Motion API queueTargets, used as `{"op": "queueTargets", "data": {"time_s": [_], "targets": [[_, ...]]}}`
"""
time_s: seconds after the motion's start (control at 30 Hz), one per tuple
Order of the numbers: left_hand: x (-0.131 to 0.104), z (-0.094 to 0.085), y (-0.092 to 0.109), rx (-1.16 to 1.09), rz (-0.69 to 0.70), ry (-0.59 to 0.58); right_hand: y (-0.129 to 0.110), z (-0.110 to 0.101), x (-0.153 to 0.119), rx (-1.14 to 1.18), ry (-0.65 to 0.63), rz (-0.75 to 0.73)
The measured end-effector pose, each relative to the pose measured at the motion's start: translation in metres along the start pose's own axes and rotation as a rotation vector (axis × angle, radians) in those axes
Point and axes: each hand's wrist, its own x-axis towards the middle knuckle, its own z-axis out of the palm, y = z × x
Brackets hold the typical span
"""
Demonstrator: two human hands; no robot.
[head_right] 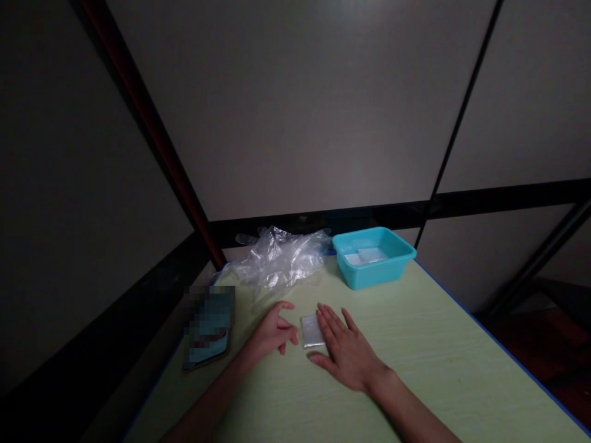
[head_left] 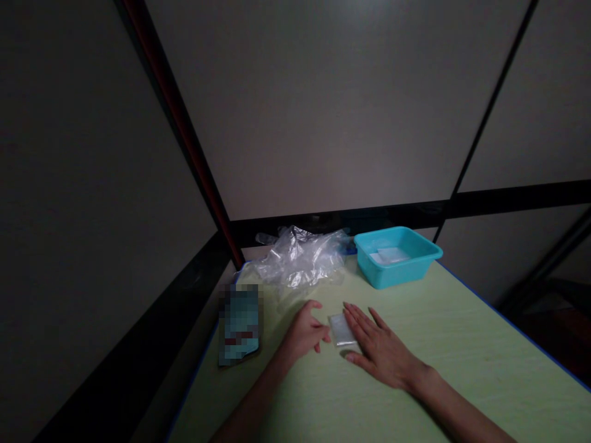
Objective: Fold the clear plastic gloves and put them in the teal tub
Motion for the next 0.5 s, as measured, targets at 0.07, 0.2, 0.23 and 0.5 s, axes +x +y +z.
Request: {"op": "queueTargets", "data": {"time_s": [0.07, 0.2, 0.23, 0.5], "targets": [[-0.006, 0.007, 0.003, 0.083, 0.167, 0.123, 0.0, -0.001, 0.0, 0.019, 0.023, 0.014], [-0.02, 0.028, 0.003, 0.465, 0.579, 0.156, 0.003, -0.003, 0.001, 0.024, 0.054, 0.001], [-0.023, 0.032, 0.002, 0.559, 0.611, 0.114, 0.004, -0.002, 0.001, 0.015, 0.054, -0.012], [-0.029, 0.04, -0.01, 0.946, 0.594, -0.015, 0.009, 0.006, -0.003, -0.078, 0.033, -0.114]]}}
